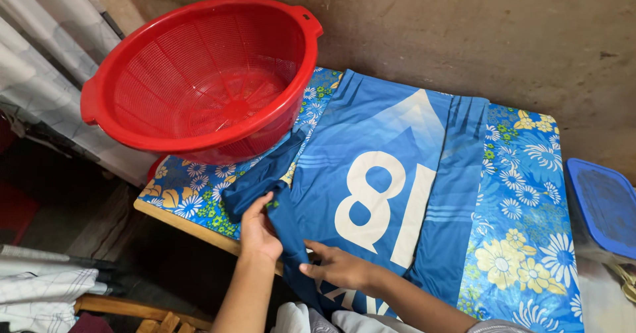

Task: The person folds a blue sports jersey on a floral-patterned table. They smooth the fabric, fold the sleeves inward, fold the sides, and then fold the shirt in half and again to create a compact rectangle.

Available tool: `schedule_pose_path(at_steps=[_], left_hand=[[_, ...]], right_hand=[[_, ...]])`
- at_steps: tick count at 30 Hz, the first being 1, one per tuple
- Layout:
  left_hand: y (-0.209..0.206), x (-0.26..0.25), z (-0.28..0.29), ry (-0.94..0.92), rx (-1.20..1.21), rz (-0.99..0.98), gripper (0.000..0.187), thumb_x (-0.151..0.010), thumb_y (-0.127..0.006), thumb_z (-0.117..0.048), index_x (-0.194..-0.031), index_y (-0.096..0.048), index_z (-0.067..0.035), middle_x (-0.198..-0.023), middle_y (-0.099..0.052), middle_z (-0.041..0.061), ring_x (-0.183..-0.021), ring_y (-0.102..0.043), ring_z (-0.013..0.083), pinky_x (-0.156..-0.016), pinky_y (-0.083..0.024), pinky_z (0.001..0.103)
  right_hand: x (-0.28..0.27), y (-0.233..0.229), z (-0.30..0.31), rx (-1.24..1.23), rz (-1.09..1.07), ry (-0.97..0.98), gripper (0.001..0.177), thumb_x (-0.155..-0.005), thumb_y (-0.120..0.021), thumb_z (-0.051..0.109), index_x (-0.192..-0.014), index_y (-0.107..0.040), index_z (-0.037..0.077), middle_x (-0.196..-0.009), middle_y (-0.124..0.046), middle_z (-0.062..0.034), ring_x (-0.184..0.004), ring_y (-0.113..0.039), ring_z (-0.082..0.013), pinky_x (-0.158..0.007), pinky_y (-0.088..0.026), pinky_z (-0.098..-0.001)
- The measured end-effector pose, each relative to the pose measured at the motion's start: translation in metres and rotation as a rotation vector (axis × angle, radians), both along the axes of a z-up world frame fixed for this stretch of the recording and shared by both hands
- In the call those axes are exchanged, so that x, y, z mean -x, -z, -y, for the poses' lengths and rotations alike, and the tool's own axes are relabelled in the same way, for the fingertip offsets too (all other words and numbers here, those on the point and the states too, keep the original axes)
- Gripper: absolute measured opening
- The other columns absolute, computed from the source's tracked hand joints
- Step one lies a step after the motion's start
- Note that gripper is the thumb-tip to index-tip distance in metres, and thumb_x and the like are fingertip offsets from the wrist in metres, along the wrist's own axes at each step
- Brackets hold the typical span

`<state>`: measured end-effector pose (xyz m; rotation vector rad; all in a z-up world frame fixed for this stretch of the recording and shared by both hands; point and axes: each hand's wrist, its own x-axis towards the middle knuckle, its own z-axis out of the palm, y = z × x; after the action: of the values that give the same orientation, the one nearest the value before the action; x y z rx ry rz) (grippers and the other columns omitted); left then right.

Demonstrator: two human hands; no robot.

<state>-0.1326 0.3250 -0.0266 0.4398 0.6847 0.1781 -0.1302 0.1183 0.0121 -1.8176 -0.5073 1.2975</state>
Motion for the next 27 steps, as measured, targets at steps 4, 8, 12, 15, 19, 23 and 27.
schedule_pose_path(at_steps=[4, 8, 12, 15, 19, 23, 27], left_hand=[[-0.008, 0.003, -0.015, -0.07, 0.025, 0.054, 0.027, -0.085, -0.07, -0.02, -0.107, -0.07, -0.005, -0.104, -0.074, 0.009, -0.099, -0.07, 0.0258, -0.097, -0.053, 0.041], [-0.016, 0.008, -0.037, -0.125, 0.1, 0.128, 0.031, -0.087, -0.068, -0.017, -0.114, -0.067, -0.001, -0.111, -0.072, 0.011, -0.106, -0.068, 0.0276, -0.102, -0.05, 0.043], [-0.026, 0.022, -0.058, -0.181, 0.139, 0.18, 0.04, -0.085, -0.065, -0.013, -0.123, -0.064, -0.001, -0.123, -0.07, 0.013, -0.117, -0.065, 0.03, -0.107, -0.046, 0.048], [-0.024, 0.036, -0.074, -0.193, 0.104, 0.145, 0.041, -0.086, -0.066, -0.011, -0.126, -0.062, -0.004, -0.127, -0.066, 0.01, -0.122, -0.06, 0.028, -0.112, -0.042, 0.047], [-0.003, 0.055, -0.094, -0.201, 0.179, 0.14, 0.04, -0.086, -0.07, -0.012, -0.123, -0.062, 0.0, -0.121, -0.068, 0.011, -0.117, -0.064, 0.0278, -0.106, -0.049, 0.045], [0.019, 0.065, -0.118, -0.173, 0.315, -0.035, 0.04, -0.086, -0.076, -0.014, -0.121, -0.062, 0.001, -0.117, -0.068, 0.011, -0.113, -0.066, 0.0247, -0.099, -0.055, 0.038], [0.025, 0.076, -0.139, -0.152, 0.282, -0.231, 0.039, -0.084, -0.08, -0.01, -0.121, -0.066, -0.009, -0.116, -0.066, 0.007, -0.112, -0.062, 0.0193, -0.1, -0.05, 0.029]], right_hand=[[-0.001, -0.012, -0.021, 0.162, 0.029, -0.091, 0.082, -0.091, -0.051, 0.055, -0.161, -0.025, 0.023, -0.144, -0.06, -0.0142, -0.106, -0.067, -0.0374, -0.101, -0.051, -0.0417], [0.002, -0.018, -0.041, 0.272, 0.197, -0.234, 0.081, -0.098, -0.044, 0.061, -0.164, -0.015, 0.023, -0.154, -0.048, -0.0136, -0.124, -0.062, -0.033, -0.11, -0.043, -0.0403], [0.012, -0.02, -0.052, 0.413, 0.316, -0.284, 0.077, -0.099, -0.044, 0.062, -0.164, -0.016, 0.03, -0.154, -0.05, -0.0136, -0.141, -0.047, -0.0335, -0.114, -0.038, -0.0418], [0.026, -0.026, -0.058, 0.497, 0.363, -0.296, 0.073, -0.098, -0.044, 0.058, -0.163, -0.02, 0.034, -0.145, -0.058, -0.0151, -0.139, -0.05, -0.0346, -0.114, -0.039, -0.0413], [0.047, -0.039, -0.065, 0.521, 0.519, -0.302, 0.074, -0.098, -0.054, 0.056, -0.162, -0.024, 0.036, -0.154, -0.048, -0.0155, -0.145, -0.041, -0.0401, -0.119, -0.038, -0.0485], [0.074, -0.048, -0.079, 0.811, 0.489, -0.39, 0.068, -0.098, -0.059, 0.05, -0.158, -0.028, 0.047, -0.173, -0.011, 0.0028, -0.16, -0.009, -0.0342, -0.106, -0.022, -0.089], [0.099, -0.045, -0.078, 0.837, 0.656, -0.479, 0.068, -0.097, -0.064, 0.048, -0.157, -0.032, 0.045, -0.174, 0.0, -0.007, -0.158, -0.005, -0.0413, -0.105, -0.018, -0.089]])
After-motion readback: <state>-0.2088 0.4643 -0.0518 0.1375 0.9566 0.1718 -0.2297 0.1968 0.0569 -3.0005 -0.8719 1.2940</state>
